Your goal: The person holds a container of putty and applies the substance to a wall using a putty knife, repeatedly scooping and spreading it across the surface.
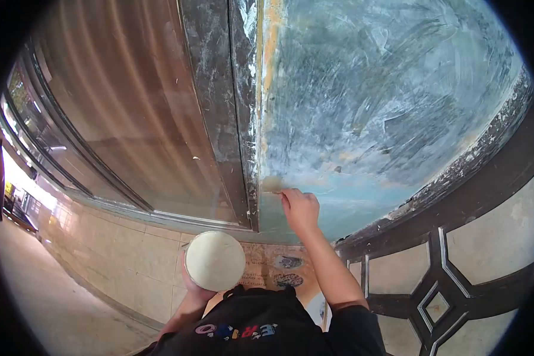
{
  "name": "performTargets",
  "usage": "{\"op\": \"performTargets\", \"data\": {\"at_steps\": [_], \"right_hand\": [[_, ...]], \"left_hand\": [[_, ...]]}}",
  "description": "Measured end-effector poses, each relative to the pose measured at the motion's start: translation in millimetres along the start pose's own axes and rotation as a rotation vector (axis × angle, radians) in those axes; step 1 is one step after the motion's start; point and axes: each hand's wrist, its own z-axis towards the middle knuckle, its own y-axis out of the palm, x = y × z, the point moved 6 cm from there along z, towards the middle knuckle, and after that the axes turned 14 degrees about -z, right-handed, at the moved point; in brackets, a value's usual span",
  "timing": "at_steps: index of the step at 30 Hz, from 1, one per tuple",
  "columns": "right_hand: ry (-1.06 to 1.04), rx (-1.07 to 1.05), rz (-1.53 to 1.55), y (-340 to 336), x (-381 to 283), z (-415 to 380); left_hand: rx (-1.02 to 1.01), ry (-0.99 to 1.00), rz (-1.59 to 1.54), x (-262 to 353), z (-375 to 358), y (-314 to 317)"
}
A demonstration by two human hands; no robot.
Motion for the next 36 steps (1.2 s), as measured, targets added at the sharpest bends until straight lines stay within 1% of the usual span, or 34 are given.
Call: {"op": "performTargets", "data": {"at_steps": [2, 3, 4, 5, 6, 8, 10, 11, 12, 14, 15, 16, 19, 21, 23, 25, 27, 28, 30, 31, 32, 34, 35, 36], "right_hand": [[0.026, 0.025, 0.009, -1, 4, 10], [0.044, 0.088, 0.025, -17, 2, 20], [0.065, 0.147, 0.04, -32, 1, 26], [0.066, 0.145, 0.041, -45, -1, 31], [0.088, 0.186, 0.058, -61, 0, 34], [0.108, 0.227, 0.075, -70, 4, 33], [0.125, 0.165, 0.119, -66, 5, 25], [0.108, 0.103, 0.084, -57, 0, 19], [0.107, 0.103, 0.083, -50, -2, 13], [0.055, -0.061, -0.008, -19, -5, 4], [0.092, -0.089, 0.011, -7, -4, 4], [0.089, -0.087, 0.012, -2, 0, 6], [0.123, -0.064, 0.081, -18, -1, 29], [0.065, 0.234, 0.027, -59, -6, 39], [0.072, 0.236, 0.04, -78, -6, 38], [0.077, 0.239, 0.055, -77, -6, 30], [0.077, 0.129, 0.082, -45, -2, 15], [0.075, 0.128, 0.081, -33, -1, 7], [0.012, 0.03, 0.068, -1, -1, -2], [-0.008, -0.034, 0.014, 14, 3, -3], [-0.012, -0.031, 0.016, 12, 4, 0], [0.045, 0.039, 0.056, 3, 10, 11], [0.043, 0.039, 0.059, -6, 11, 17], [0.058, 0.095, 0.042, -25, 11, 23]], "left_hand": [[0.034, -0.024, -0.099, 0, 1, 4], [0.033, -0.021, -0.097, 0, 3, 4], [0.044, -0.002, -0.076, 1, 4, 2], [0.054, 0.016, -0.056, 1, 4, 0], [0.056, 0.015, -0.057, 1, 3, 2], [0.012, 0.044, 0.036, 3, 1, 11], [0.026, 0.038, 0.022, 2, 1, -9], [0.041, 0.028, 0.009, 1, 2, -17], [0.041, 0.028, 0.009, 0, 2, -18], [0.016, 0.055, 0.108, 1, 2, -16], [0.003, 0.071, 0.158, 2, 3, -15], [-0.01, 0.088, 0.209, 3, 3, -14], [-0.042, 0.129, 0.362, 5, 3, -10], [-0.054, 0.136, 0.415, 5, 3, -3], [0.012, -0.018, -0.109, -5, 2, 4], [0.002, -0.003, -0.082, -5, 1, 4], [-0.006, 0.01, -0.054, -5, 0, 1], [-0.007, 0.009, -0.043, -5, 0, -4], [-0.011, 0.013, -0.034, -6, 0, -5], [-0.004, 0.012, -0.058, -6, -1, -3], [0.002, 0.011, -0.081, -6, -1, -1], [0.006, 0.0, -0.123, -5, -3, -5], [0.016, -0.018, -0.168, -7, -5, -8], [0.019, -0.017, -0.166, -8, -6, -6]]}}
